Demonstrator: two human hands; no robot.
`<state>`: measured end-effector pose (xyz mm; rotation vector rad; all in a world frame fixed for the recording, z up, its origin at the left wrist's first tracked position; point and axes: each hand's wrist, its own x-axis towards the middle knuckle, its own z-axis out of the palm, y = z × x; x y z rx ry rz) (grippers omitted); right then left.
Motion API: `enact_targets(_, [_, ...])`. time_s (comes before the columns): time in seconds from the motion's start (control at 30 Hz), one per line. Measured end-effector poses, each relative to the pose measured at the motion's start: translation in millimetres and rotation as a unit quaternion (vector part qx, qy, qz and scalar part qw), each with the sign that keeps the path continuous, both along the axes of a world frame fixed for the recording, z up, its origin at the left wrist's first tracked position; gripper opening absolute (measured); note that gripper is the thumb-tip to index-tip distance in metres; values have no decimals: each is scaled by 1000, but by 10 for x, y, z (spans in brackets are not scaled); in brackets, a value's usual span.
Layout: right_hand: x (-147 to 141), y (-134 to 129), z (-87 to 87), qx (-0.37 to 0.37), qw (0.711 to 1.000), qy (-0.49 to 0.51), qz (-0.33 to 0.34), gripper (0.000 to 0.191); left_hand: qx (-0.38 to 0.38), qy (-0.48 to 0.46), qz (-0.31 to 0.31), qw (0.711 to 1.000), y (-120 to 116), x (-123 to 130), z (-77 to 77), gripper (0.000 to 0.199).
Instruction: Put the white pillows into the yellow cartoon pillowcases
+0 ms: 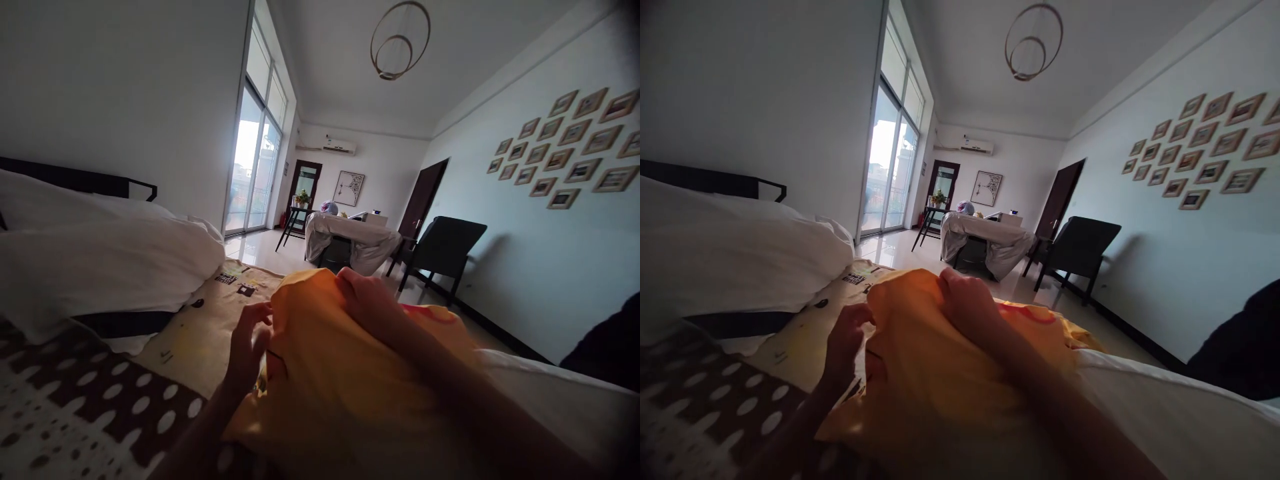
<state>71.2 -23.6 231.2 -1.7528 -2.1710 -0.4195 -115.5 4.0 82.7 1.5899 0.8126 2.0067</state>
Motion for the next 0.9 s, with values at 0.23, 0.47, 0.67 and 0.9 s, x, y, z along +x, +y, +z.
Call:
enact_targets(0.23, [57,70,-38,-26,992,-55,110,26,77,152,89,981,-68,71,-33,19])
enact_targets(0.47, [163,257,-13,-17,996,-31,84,25,17,232,-82,969,119,-184,-114,21])
enact_targets(0.67, [154,282,76,-31,995,-30,85,26,-65,329,-278,900,55,-771,115,21])
enact_targets(0.9, [35,72,183,-82,980,-74,165,23,-73,131,-379,913,79,-586,-29,25])
